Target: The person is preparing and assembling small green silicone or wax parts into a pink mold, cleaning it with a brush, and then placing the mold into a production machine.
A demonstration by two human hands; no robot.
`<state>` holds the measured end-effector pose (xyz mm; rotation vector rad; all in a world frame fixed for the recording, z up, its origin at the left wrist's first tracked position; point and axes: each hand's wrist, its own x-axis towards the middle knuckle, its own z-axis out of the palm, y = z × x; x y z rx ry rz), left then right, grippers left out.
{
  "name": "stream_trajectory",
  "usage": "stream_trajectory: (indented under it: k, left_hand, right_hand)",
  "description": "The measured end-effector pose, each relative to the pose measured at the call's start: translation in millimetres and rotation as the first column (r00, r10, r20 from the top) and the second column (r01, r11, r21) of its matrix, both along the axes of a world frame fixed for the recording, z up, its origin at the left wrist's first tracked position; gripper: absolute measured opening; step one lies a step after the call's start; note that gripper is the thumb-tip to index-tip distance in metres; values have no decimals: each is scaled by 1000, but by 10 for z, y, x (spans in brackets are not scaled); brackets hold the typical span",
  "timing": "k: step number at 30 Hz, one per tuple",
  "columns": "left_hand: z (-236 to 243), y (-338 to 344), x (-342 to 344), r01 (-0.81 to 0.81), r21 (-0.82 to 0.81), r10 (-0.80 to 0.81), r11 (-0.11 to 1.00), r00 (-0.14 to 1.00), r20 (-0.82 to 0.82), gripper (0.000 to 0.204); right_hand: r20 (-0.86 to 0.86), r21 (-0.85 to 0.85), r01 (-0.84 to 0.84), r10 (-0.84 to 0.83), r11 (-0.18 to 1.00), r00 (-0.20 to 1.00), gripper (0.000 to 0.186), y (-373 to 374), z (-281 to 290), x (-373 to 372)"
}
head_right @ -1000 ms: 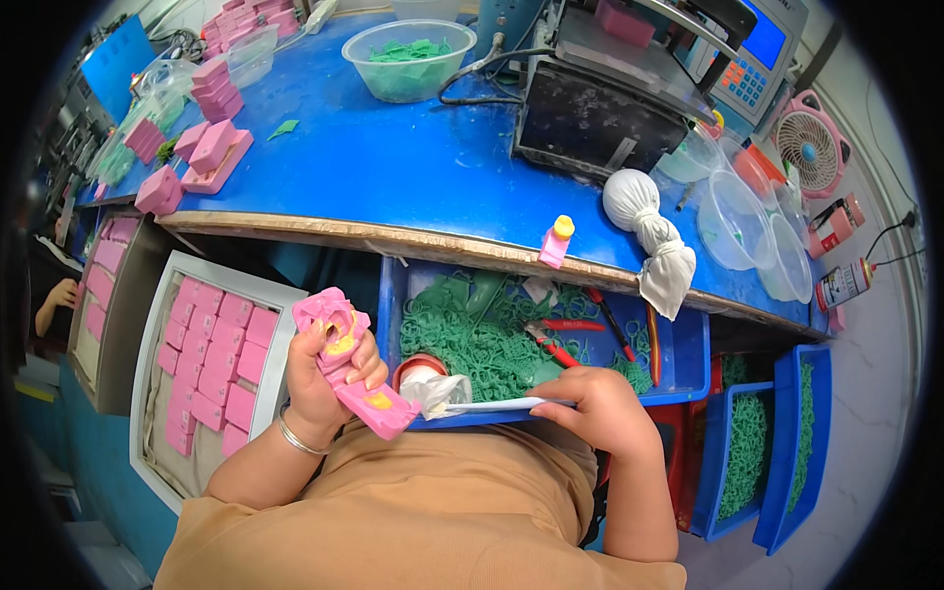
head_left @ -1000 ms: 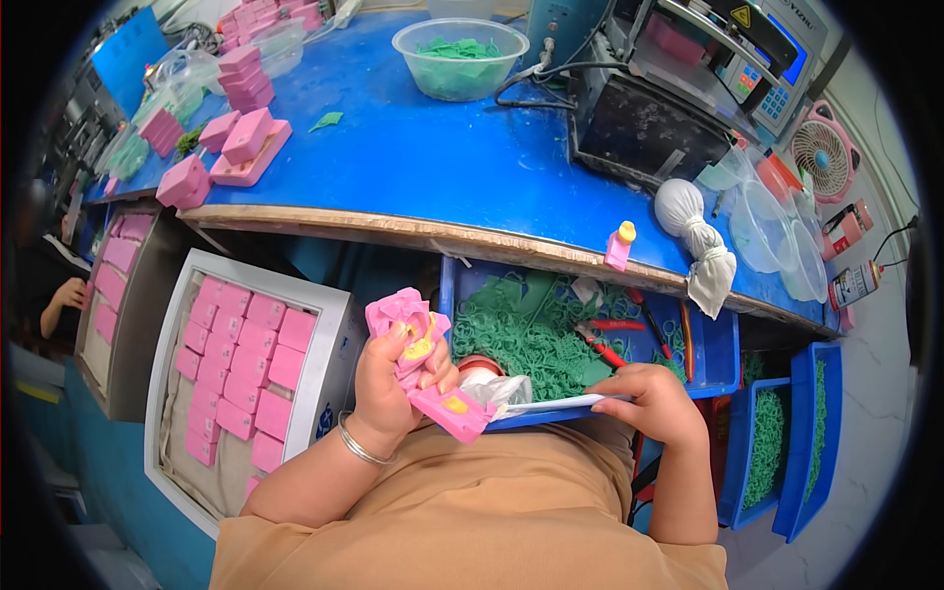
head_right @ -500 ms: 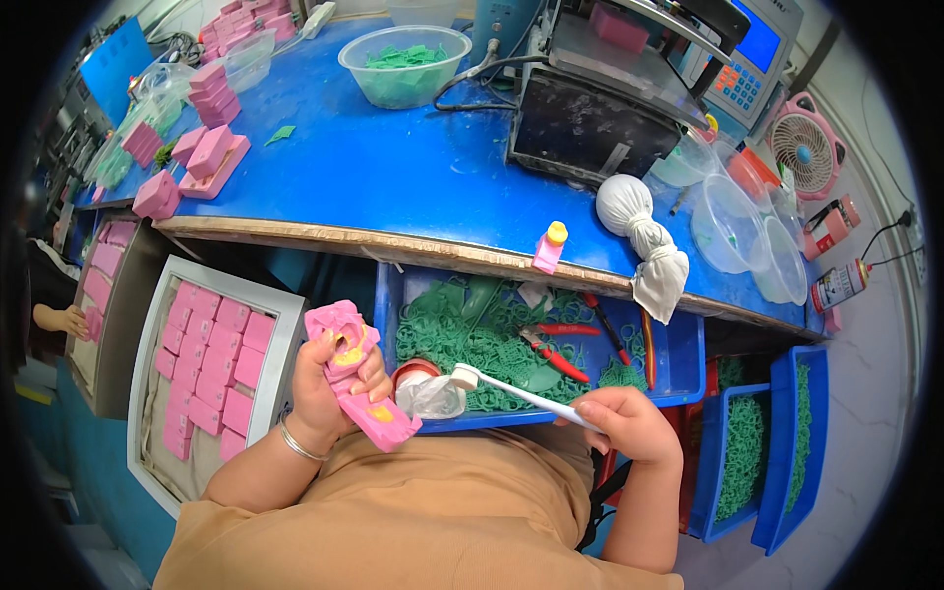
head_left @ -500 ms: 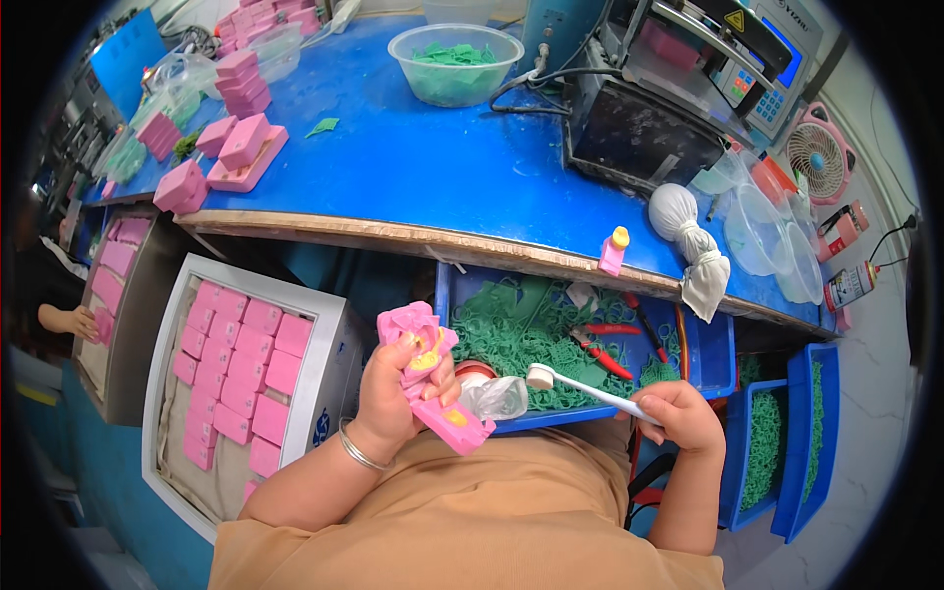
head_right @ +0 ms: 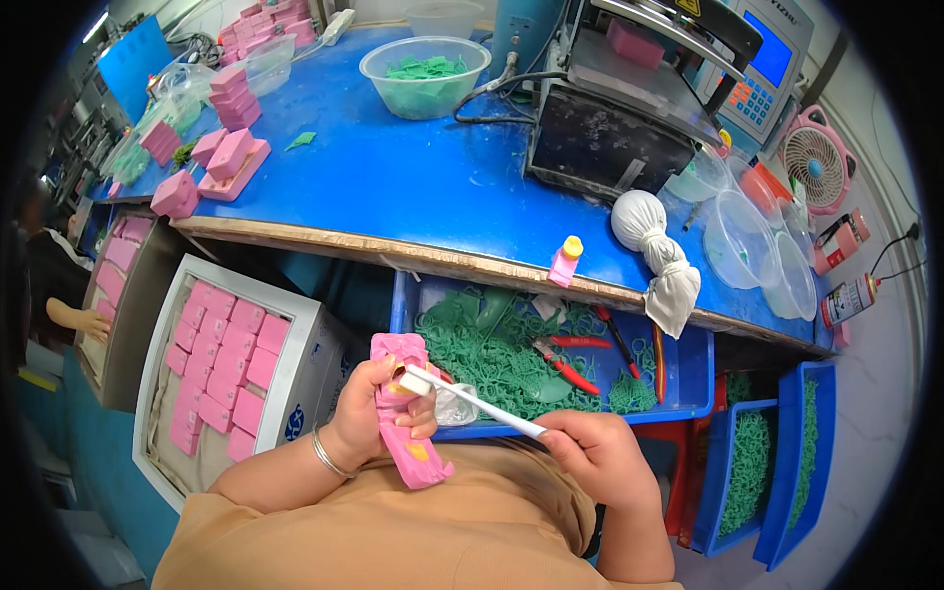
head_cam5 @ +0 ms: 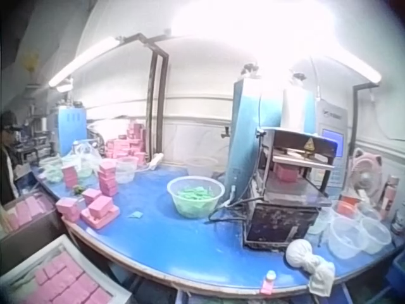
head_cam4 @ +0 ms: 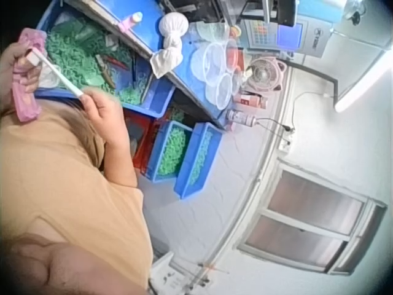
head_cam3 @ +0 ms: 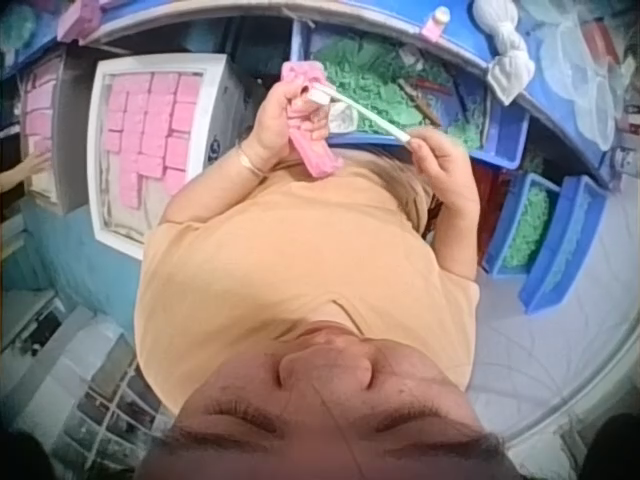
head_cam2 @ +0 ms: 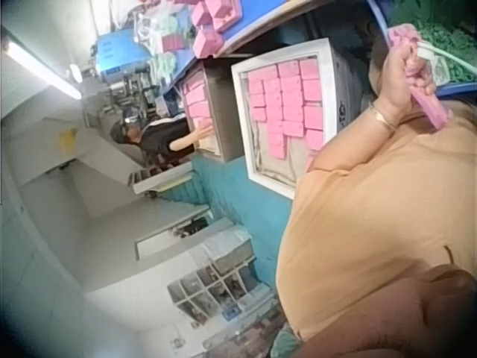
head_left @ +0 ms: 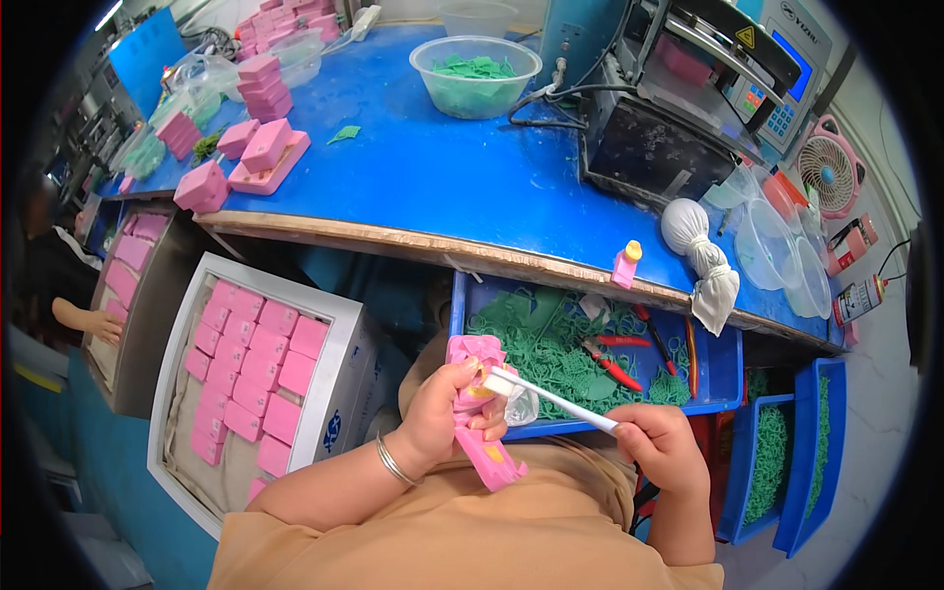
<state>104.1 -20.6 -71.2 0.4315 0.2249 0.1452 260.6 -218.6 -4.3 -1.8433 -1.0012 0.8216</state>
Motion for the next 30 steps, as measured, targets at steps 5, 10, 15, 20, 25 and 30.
stream_trajectory:
  k: [5, 10, 15, 20, 25, 30]
  left_hand:
    - [7, 9, -2, 0, 61, 0, 998, 1000, 8, 35]
    - [48, -18, 1, -89, 120, 100, 989, 991, -90, 34]
    - [33, -32, 0, -225, 286, 252, 931, 966, -58, 33]
    - [42, -8, -4, -330, 344, 350, 879, 937, 2, 23]
    - [80, 32, -8, -308, 366, 339, 878, 940, -24, 33]
    - [82, 40, -6, -311, 341, 336, 887, 942, -16, 35]
  right_hand:
    - [478, -5, -111, 100, 994, 873, 10, 68, 23, -39]
    - [643, -23, -133, 117, 991, 757, 10, 65, 145, -138]
    - [336, -65, -71, 89, 995, 938, 8, 158, 210, -366]
    - [346, -86, 3, 27, 996, 938, 10, 185, 181, -398]
    - [644, 6, -26, 16, 1000, 765, 11, 216, 143, -379]
    - [693, 12, -145, 96, 989, 715, 16, 213, 129, -397]
